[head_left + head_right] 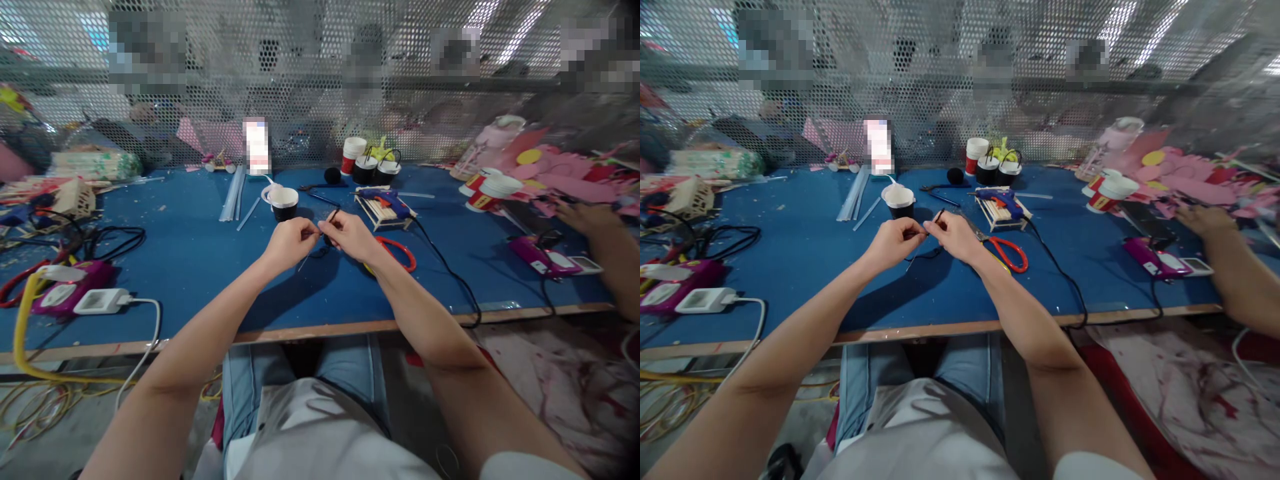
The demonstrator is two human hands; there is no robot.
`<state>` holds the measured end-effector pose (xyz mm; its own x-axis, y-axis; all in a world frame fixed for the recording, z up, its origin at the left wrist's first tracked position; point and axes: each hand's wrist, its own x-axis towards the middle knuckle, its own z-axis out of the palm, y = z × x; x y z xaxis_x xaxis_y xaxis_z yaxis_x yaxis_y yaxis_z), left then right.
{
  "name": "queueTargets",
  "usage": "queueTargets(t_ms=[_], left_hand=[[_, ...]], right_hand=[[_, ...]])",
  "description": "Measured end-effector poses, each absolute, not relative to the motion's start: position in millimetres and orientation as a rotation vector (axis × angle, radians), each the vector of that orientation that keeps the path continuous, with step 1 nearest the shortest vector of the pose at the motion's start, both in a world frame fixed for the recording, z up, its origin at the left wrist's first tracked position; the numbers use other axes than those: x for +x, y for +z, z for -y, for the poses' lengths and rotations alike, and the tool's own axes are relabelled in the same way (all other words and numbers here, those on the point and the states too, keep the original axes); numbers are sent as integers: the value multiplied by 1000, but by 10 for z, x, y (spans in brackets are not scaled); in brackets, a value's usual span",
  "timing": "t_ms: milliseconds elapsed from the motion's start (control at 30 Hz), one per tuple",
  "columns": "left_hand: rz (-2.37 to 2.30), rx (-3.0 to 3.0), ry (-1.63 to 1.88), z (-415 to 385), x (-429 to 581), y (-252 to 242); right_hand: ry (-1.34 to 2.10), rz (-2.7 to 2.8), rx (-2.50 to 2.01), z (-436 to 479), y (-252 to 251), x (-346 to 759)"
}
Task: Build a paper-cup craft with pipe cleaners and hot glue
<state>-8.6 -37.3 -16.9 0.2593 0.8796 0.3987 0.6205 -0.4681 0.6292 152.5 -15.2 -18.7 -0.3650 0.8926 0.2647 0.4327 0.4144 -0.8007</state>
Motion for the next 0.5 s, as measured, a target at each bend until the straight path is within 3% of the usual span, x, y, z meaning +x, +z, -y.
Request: queueTargets(t_ms=[500], left_hand=[[-1440,2134,1064,394,-39,-227]], right_hand=[[508,1919,-1182,157,-235,1470]])
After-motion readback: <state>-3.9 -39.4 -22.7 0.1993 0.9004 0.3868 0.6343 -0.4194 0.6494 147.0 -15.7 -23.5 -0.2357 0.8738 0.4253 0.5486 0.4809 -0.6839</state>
